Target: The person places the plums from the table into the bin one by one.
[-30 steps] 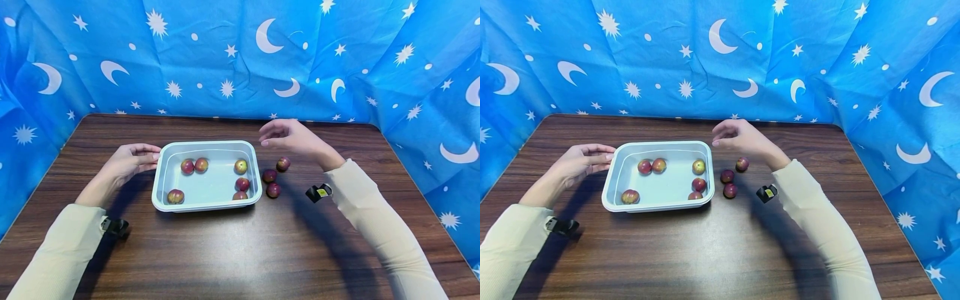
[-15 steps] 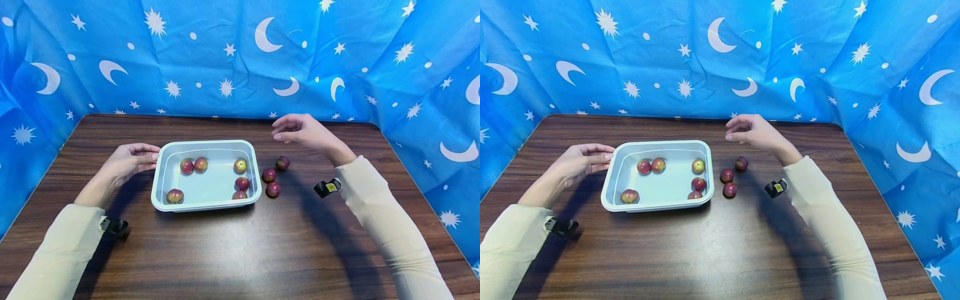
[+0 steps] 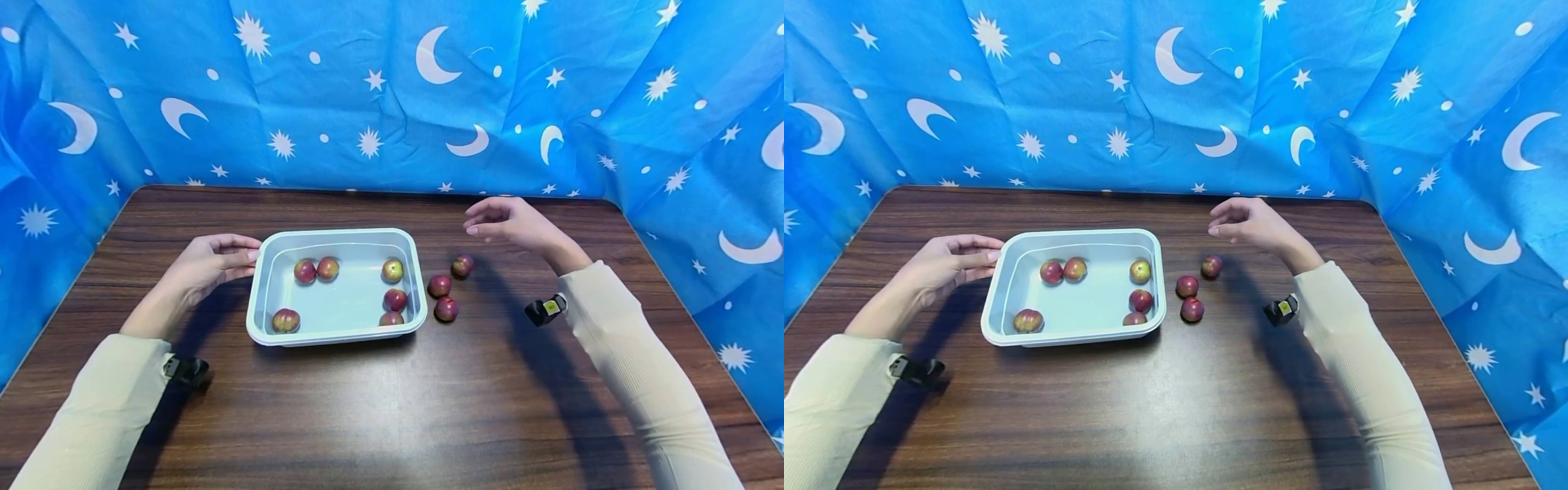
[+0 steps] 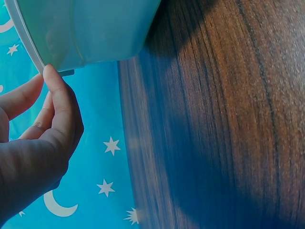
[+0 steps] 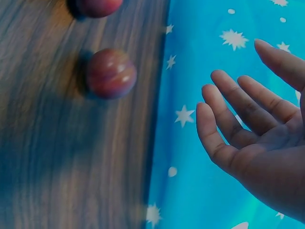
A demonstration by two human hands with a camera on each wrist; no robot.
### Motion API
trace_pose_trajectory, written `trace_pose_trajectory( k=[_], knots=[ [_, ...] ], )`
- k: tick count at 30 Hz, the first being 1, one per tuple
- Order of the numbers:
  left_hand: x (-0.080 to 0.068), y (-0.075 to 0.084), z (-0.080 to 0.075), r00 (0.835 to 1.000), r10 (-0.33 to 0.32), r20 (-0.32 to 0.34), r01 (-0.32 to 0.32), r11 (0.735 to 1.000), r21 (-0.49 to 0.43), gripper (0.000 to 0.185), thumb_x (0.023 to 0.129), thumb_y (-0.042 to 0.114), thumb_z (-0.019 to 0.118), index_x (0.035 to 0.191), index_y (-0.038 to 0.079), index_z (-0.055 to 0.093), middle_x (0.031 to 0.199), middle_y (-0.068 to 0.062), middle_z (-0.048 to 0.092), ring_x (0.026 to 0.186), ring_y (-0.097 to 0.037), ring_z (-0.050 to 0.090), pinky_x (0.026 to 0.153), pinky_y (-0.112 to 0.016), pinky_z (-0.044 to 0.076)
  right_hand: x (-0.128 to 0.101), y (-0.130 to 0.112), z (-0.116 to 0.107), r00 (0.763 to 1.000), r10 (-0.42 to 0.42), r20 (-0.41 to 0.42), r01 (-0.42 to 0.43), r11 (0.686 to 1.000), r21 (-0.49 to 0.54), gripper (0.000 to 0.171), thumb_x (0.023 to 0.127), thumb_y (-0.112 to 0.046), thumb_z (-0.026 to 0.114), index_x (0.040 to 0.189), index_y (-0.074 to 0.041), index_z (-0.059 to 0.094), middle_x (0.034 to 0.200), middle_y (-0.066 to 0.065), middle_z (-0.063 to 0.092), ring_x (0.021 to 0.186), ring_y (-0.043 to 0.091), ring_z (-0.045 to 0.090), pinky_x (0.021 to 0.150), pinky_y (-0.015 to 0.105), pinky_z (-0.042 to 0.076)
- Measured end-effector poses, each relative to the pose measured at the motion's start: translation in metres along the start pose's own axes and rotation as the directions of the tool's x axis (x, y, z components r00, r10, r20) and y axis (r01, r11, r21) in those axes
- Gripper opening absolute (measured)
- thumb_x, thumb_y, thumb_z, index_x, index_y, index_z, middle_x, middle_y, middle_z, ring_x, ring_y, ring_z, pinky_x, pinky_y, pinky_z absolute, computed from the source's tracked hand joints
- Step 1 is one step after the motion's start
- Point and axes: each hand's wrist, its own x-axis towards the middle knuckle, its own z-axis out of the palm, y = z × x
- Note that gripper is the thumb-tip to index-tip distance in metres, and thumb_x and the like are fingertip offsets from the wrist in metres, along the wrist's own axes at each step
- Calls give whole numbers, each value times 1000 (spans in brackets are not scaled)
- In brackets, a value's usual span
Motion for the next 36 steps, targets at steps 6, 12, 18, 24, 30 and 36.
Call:
trace_pose_trajectory(
  k=[6, 12, 18, 24, 30, 36],
  knots=[
    [0, 0, 0, 1000, 3, 2, -3, 1000, -1, 14, 88, 4, 59, 102, 2, 57, 88, 0, 64, 79, -11, 64, 77, -29, 53, 0, 16, 0, 999, 42, 21, -43, 998, 53, 36, 88, -19, 62, 118, -2, 53, 107, 12, 62, 98, 29, 59, 80, 39, 53],
    [0, 0, 0, 1000, 13, 4, -13, 1000, 11, 16, 88, 3, 58, 103, -1, 55, 88, 0, 64, 79, -10, 64, 76, -28, 54, -1, 29, 4, 998, 53, 42, -56, 996, 63, 39, 89, -19, 62, 120, 0, 50, 110, 15, 59, 101, 33, 56, 83, 42, 51],
    [1, -1, 0, 1000, 5, 1, -5, 1000, 12, 22, 89, 4, 59, 107, -4, 51, 88, 0, 64, 79, -10, 64, 75, -27, 54, 0, 40, 12, 996, 68, 63, -73, 993, 97, 41, 89, -14, 61, 122, 6, 47, 111, 21, 58, 96, 22, 59, 81, 42, 52],
    [0, 0, 1, 1000, -2, -6, 3, 998, 61, 30, 90, 6, 58, 113, -8, 46, 89, 2, 63, 80, -9, 64, 78, -28, 53, 2, 49, 20, 995, 75, 73, -85, 986, 140, 41, 88, -10, 60, 122, 7, 46, 112, 23, 56, 93, 19, 59, 82, 44, 51],
    [0, 1, 0, 1000, -10, -10, 11, 998, 66, 31, 90, 6, 57, 114, -9, 45, 89, 2, 63, 81, -9, 64, 79, -29, 52, 3, 56, 27, 995, 76, 68, -87, 980, 179, 42, 87, -9, 62, 121, 10, 45, 109, 23, 58, 86, 14, 60, 79, 42, 53],
    [0, 0, 0, 1000, -7, -5, 8, 999, 45, 29, 89, 6, 58, 112, -7, 47, 89, 1, 63, 80, -10, 64, 80, -30, 52, 5, 60, 31, 993, 102, 52, -110, 976, 187, 40, 87, -6, 62, 120, 10, 46, 107, 22, 57, 83, 13, 60, 73, 34, 55]
  ],
)
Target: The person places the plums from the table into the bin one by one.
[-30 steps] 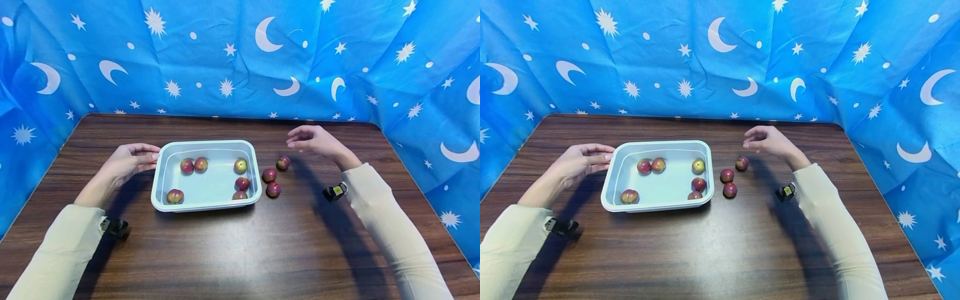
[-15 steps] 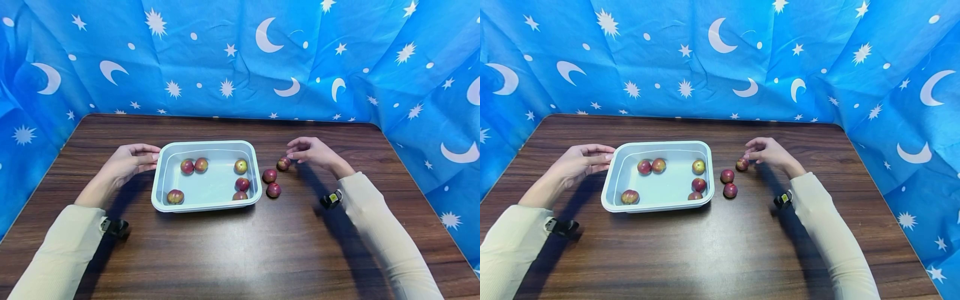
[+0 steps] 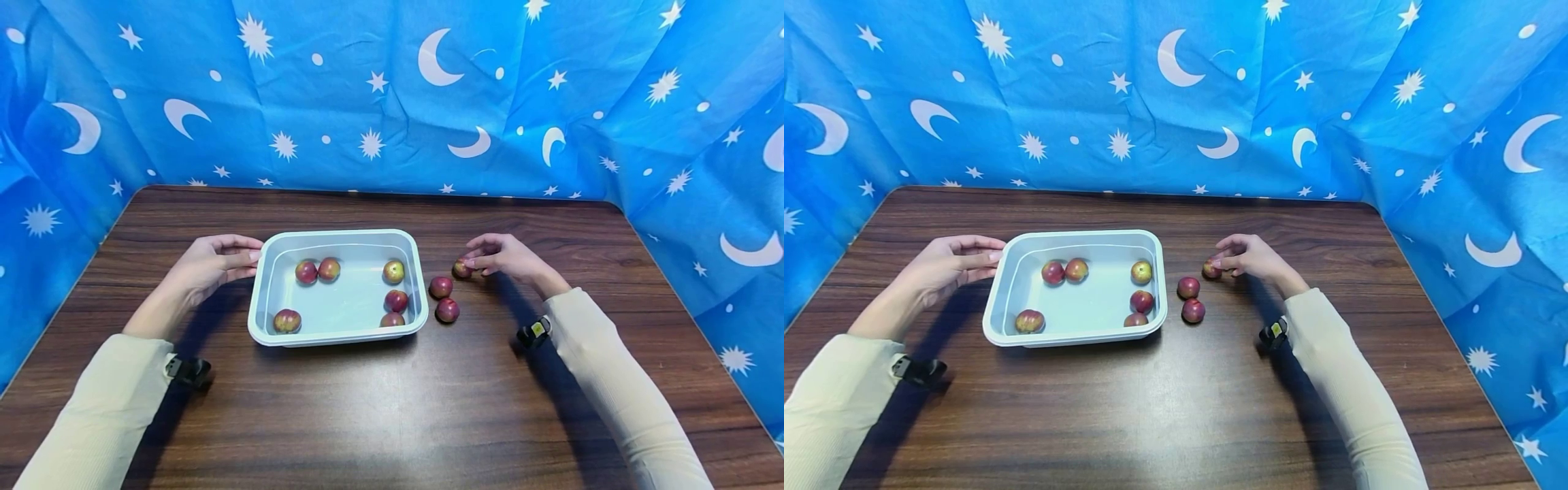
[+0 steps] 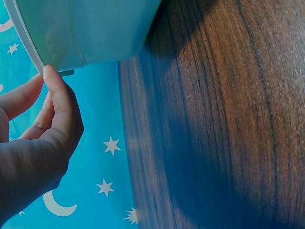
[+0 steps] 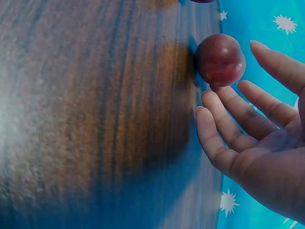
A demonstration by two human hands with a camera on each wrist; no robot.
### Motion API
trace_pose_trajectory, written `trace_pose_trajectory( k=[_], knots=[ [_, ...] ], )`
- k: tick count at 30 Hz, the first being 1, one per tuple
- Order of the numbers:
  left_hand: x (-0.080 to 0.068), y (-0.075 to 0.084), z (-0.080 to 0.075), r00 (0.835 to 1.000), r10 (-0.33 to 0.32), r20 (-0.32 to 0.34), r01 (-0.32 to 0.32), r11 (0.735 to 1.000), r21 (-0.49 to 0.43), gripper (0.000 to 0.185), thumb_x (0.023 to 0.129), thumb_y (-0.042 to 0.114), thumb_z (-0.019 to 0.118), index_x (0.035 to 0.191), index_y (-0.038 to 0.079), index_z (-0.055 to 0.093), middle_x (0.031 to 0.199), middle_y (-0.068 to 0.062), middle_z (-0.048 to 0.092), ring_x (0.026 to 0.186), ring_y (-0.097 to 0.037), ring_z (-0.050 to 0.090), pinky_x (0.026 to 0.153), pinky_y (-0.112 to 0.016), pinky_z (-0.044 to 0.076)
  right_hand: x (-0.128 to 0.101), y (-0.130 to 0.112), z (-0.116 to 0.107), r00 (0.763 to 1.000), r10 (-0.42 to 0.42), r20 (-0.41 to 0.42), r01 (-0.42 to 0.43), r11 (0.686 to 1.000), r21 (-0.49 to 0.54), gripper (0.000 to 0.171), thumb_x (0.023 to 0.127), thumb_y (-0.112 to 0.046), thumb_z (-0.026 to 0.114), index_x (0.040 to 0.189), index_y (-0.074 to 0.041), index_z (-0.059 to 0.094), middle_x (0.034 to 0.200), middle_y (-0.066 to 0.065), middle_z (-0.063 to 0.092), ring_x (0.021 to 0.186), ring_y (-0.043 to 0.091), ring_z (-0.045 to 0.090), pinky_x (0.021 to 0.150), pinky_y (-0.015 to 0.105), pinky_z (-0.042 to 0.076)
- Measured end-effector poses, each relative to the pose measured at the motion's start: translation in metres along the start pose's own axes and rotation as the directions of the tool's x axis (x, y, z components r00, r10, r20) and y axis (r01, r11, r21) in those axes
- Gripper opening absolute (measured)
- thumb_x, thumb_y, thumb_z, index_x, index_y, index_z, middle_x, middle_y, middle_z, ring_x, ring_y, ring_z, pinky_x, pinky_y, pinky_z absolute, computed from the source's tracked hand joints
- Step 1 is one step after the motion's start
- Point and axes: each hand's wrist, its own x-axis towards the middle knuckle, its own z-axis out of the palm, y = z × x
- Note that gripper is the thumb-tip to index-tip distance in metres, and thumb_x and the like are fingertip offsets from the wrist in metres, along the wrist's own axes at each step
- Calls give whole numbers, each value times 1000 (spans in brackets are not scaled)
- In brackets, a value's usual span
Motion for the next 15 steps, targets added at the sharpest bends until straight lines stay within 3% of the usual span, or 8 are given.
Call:
trace_pose_trajectory(
  k=[15],
  knots=[
    [-1, 1, 0, 1000, -1, 3, 2, 1000, -24, 25, 88, 6, 59, 109, -5, 50, 88, 0, 64, 79, -12, 65, 79, -30, 52, 0, 1, 3, 1000, 23, -8, -23, 1000, -15, 39, 87, -7, 62, 119, 8, 48, 109, 23, 55, 83, 14, 58, 73, 30, 55]
  ],
)
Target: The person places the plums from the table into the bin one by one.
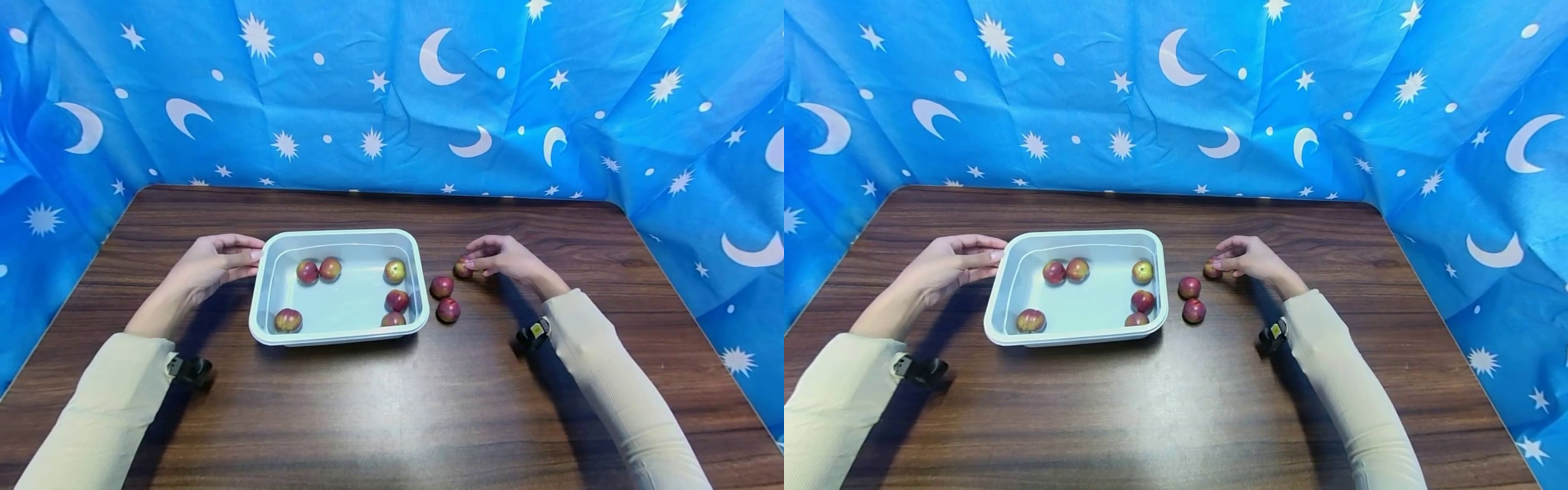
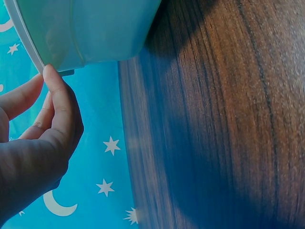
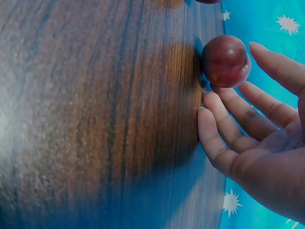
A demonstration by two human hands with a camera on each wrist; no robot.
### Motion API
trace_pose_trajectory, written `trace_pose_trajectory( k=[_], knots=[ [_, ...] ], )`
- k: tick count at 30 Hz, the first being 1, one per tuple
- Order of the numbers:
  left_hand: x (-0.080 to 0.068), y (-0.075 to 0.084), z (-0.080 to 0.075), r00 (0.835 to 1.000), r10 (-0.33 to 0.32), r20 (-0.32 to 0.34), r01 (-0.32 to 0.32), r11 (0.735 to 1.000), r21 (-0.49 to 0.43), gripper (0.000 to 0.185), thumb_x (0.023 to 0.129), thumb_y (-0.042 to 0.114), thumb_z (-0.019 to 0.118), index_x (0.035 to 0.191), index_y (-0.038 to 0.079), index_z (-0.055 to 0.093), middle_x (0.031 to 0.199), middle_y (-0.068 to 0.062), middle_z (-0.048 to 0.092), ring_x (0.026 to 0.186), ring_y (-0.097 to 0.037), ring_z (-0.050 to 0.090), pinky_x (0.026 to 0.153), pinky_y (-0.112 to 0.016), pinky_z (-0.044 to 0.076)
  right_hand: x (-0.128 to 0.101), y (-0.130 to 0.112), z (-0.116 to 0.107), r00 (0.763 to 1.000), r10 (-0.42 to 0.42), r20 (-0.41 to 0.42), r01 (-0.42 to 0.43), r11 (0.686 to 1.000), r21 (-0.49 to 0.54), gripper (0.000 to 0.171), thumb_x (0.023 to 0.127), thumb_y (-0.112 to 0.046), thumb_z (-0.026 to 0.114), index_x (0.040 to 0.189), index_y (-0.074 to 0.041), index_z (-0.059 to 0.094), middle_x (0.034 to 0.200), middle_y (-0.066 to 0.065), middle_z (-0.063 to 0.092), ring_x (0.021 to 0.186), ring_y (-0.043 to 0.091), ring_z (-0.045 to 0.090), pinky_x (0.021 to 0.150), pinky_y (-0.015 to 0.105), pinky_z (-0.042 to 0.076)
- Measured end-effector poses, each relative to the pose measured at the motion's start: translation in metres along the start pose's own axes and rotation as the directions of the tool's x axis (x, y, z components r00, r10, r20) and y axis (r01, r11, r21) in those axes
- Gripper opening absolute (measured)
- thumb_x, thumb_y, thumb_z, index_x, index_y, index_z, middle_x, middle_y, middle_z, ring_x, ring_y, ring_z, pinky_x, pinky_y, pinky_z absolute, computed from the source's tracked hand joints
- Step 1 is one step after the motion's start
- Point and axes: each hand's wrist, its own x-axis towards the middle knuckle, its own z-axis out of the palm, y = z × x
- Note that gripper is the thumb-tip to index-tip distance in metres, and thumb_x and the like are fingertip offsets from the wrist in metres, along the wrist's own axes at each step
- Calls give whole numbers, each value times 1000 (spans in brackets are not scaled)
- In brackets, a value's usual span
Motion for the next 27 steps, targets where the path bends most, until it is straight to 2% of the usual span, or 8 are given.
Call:
trace_pose_trajectory(
  k=[18, 27],
  knots=[
    [2, -2, -1, 1000, 8, 4, -8, 999, -31, 21, 87, 6, 61, 105, -2, 54, 88, -1, 64, 78, -12, 65, 76, -29, 53, 0, 0, 0, 1000, -3, 12, 3, 999, -44, 36, 87, -8, 62, 117, 7, 51, 109, 23, 57, 86, 17, 58, 74, 31, 54],
    [2, -2, -1, 1000, 6, -5, -6, 1000, 2, 24, 88, 6, 60, 108, -4, 51, 88, 0, 64, 78, -12, 65, 79, -32, 52, 0, 1, 0, 1000, -7, 12, 7, 999, -48, 36, 87, -8, 62, 118, 6, 51, 109, 22, 57, 86, 17, 58, 75, 32, 54]
  ],
)
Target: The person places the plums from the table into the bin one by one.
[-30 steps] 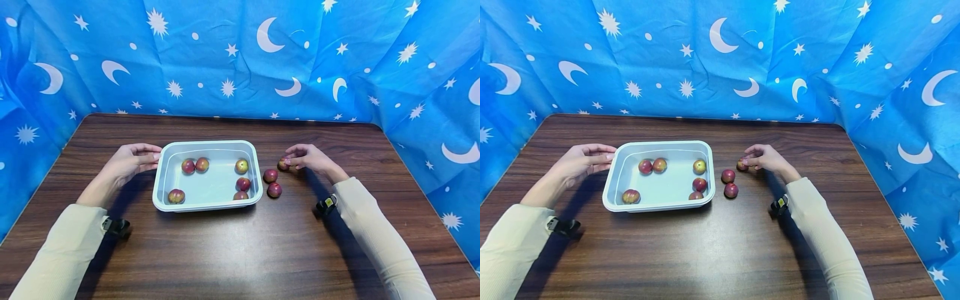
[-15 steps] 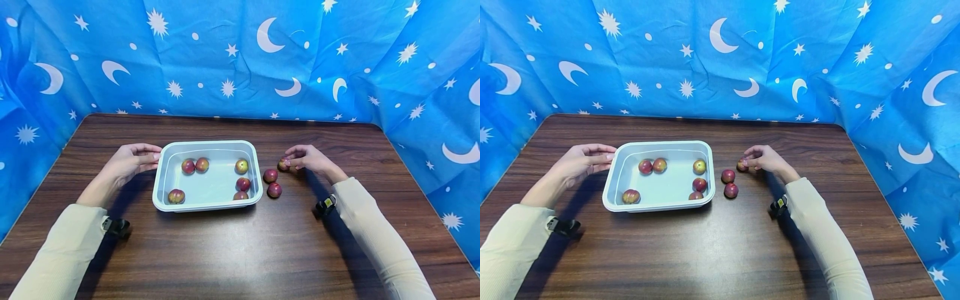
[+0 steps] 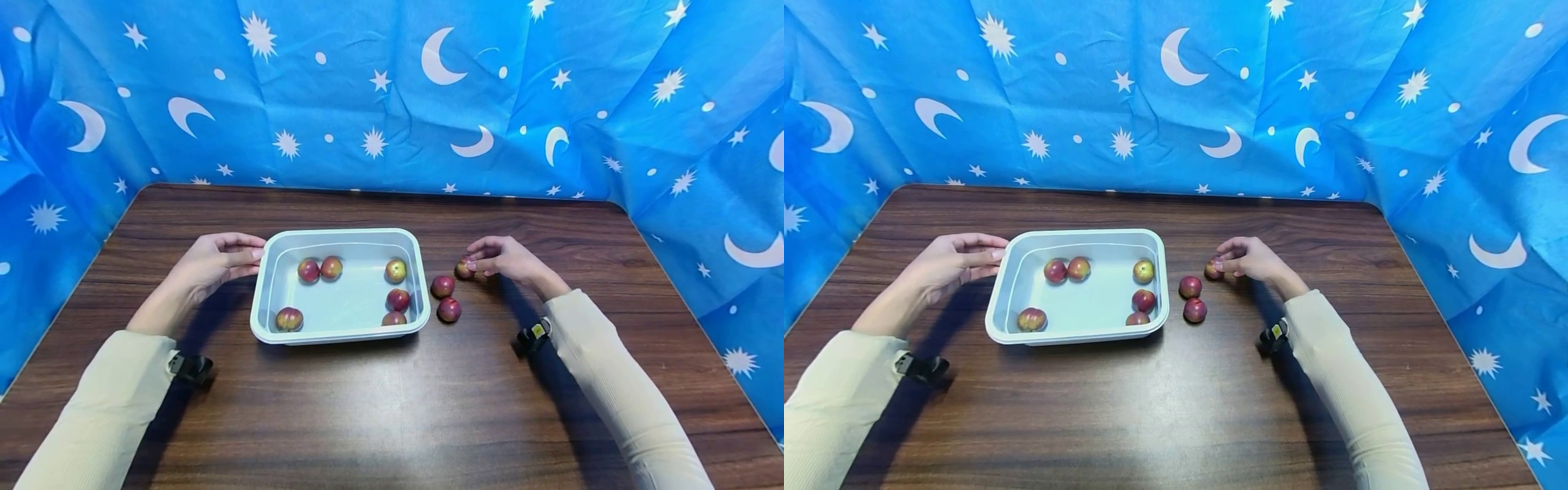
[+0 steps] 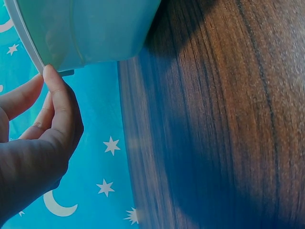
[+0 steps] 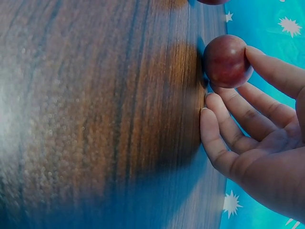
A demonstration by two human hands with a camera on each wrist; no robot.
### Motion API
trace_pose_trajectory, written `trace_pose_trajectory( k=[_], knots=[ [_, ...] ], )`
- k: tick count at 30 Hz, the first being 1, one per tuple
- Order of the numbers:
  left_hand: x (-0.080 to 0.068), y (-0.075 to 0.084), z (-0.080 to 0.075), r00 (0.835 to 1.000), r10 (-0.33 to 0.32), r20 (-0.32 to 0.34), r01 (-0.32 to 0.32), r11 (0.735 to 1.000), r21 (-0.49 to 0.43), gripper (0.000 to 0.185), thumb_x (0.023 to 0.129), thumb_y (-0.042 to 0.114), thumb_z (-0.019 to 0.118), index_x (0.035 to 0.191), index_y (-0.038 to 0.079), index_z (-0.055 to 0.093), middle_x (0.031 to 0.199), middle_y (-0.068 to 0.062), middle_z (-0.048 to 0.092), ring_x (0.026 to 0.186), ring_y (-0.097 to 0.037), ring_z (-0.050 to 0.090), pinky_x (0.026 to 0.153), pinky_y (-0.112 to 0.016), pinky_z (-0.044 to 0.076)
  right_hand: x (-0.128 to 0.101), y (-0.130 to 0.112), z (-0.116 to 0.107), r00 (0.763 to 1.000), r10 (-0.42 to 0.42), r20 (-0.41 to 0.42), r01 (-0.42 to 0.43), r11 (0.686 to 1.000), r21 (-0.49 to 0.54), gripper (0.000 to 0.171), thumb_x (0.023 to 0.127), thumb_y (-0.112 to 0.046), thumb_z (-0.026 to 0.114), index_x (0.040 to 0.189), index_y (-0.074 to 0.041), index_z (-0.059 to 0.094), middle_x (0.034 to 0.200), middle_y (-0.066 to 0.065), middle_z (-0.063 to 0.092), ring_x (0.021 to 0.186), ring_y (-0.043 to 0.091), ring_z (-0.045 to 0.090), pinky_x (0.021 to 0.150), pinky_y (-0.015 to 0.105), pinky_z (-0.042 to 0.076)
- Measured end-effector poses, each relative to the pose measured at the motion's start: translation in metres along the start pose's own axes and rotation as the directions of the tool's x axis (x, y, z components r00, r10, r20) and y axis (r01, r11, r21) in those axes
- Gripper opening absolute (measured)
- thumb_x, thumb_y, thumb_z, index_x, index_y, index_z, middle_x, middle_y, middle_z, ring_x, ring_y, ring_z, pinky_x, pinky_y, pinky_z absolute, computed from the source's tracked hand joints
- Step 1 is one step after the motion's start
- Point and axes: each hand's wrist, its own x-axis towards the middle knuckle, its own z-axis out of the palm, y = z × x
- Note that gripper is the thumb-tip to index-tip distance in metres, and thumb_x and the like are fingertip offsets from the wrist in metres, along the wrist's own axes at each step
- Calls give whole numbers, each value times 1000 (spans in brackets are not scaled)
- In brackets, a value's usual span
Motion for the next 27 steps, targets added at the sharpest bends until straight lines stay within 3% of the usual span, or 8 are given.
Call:
trace_pose_trajectory(
  k=[27],
  knots=[
    [0, 0, 0, 1000, -8, -4, 8, 1000, 20, 29, 88, 9, 60, 111, -5, 49, 89, 1, 64, 79, -12, 65, 79, -31, 52, -1, -1, 1, 1000, 17, -11, -17, 1000, 16, 40, 87, -7, 62, 121, 8, 47, 110, 24, 55, 85, 15, 57, 75, 31, 54]
  ],
)
